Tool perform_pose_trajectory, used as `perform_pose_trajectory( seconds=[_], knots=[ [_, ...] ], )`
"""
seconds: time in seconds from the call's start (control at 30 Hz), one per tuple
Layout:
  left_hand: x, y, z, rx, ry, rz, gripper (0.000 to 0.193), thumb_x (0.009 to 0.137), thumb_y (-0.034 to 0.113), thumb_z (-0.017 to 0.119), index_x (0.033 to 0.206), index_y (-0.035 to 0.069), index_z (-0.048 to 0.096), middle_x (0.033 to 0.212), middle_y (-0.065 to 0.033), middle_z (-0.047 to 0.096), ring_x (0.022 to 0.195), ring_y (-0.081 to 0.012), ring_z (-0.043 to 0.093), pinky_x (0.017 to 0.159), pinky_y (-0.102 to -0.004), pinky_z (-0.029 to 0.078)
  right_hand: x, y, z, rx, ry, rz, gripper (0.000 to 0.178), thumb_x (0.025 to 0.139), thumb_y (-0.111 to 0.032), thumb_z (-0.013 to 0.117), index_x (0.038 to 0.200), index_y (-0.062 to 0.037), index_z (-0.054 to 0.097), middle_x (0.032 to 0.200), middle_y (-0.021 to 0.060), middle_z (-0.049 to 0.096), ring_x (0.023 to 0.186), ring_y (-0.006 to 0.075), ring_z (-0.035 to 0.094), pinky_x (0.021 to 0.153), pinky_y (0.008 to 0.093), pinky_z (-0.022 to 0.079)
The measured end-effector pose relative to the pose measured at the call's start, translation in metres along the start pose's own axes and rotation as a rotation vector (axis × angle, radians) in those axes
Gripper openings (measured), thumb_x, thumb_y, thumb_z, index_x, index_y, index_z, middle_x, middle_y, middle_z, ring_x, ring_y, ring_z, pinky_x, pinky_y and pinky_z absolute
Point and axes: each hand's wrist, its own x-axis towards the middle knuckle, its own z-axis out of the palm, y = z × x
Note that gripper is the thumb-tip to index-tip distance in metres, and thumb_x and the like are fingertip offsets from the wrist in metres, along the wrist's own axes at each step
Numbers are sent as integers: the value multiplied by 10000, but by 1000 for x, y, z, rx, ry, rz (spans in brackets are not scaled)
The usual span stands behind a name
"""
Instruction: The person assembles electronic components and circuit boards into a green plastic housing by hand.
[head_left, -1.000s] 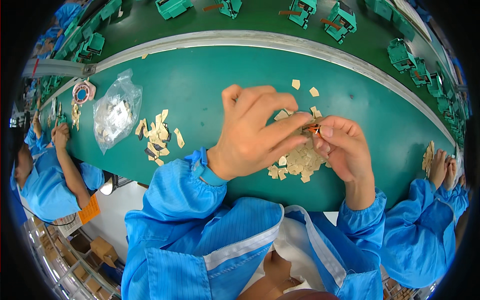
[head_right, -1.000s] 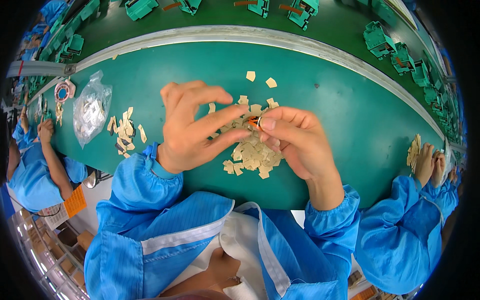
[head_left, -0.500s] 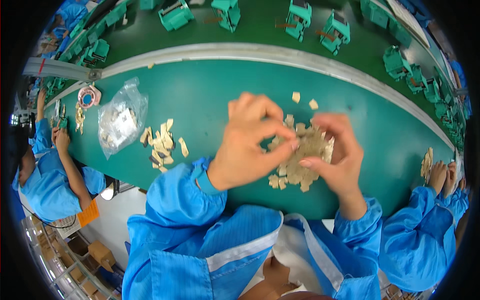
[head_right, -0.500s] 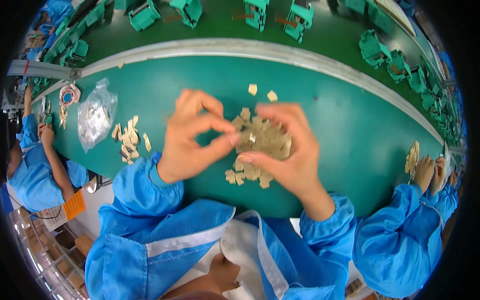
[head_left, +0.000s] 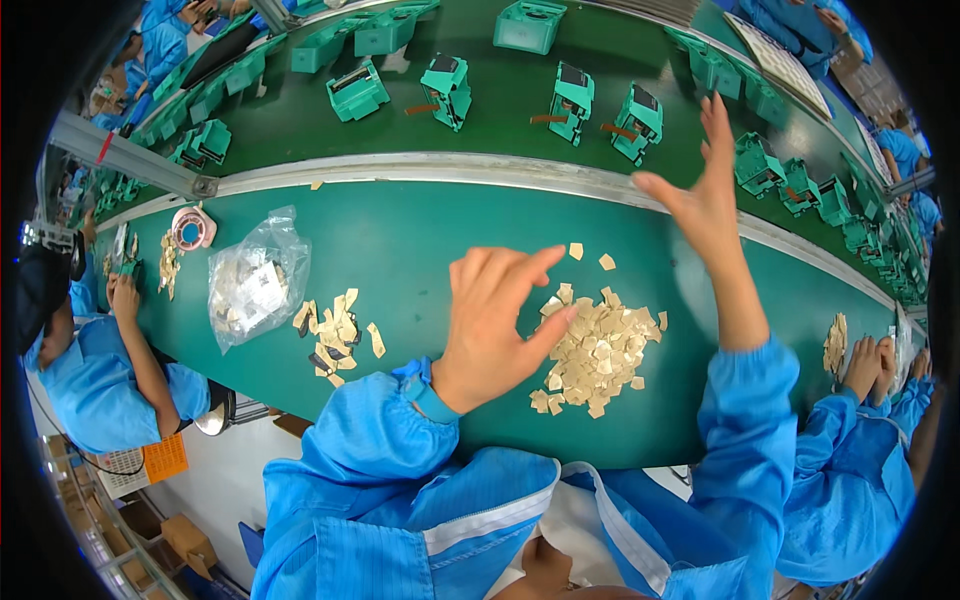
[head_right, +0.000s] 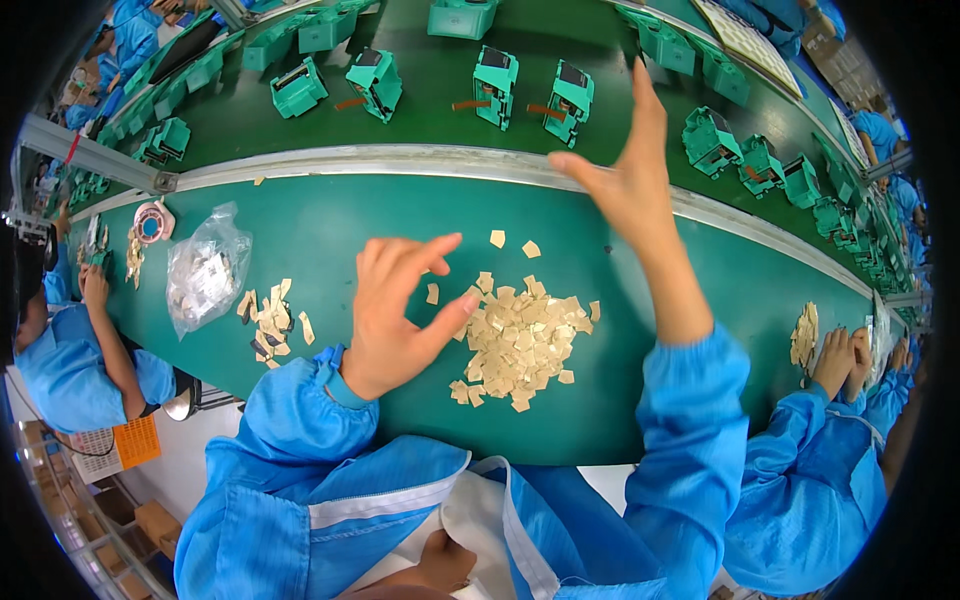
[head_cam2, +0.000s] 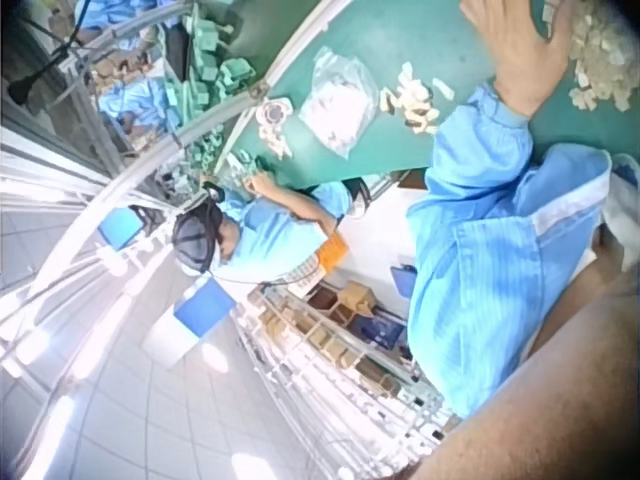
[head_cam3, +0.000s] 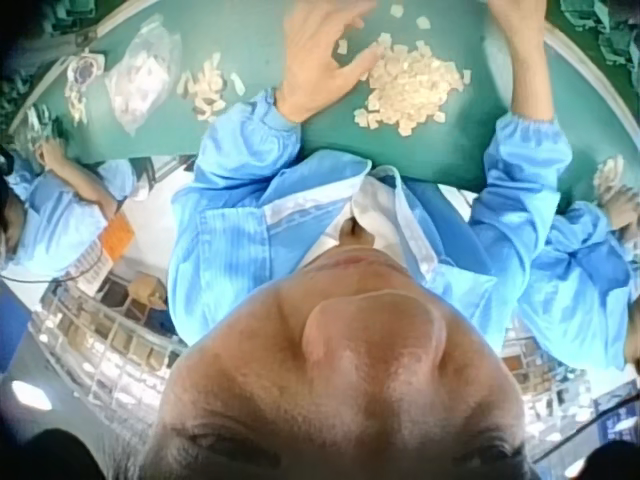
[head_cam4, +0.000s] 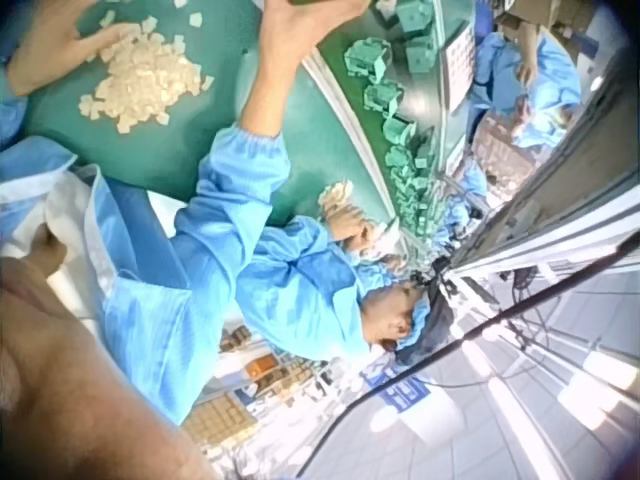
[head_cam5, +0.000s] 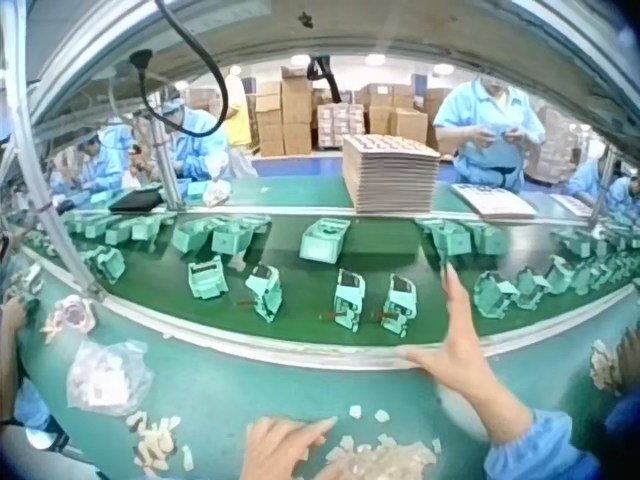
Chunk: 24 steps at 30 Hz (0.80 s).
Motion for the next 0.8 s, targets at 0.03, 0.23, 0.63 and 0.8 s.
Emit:
perform_pose_trajectory(
  seconds=[0.03,0.23,0.63,0.8],
  knots=[
    [0,1,1,-4,3,7,507,689,114,751,1166,76,582,869,-35,573,878,-211,486,789,-337,364,12,20,11,-6,5,-3,1034,636,-176,821,1452,-72,194,1363,205,387,1263,267,396,1016,378,343],
    [-3,-3,1,49,49,77,464,677,96,751,1116,70,603,877,-39,584,856,-230,492,784,-352,367,40,49,24,689,-185,375,985,742,-182,759,1468,-55,105,1323,174,475,1175,287,507,1009,388,387],
    [-1,-9,-1,-994,-232,-302,1005,643,213,848,1416,50,225,1351,-132,377,998,-171,505,841,-322,433,-66,-73,-2,1420,-502,838,791,814,-397,635,1405,6,297,1220,136,532,1078,204,565,911,329,481],
    [-8,-6,4,-1009,-245,-378,917,643,163,846,1350,48,273,1299,-99,423,1092,-170,480,902,-330,413,-78,-86,1,1034,-268,882,759,872,-396,585,1438,-38,229,1216,150,531,1069,198,569,873,311,493]
  ],
)
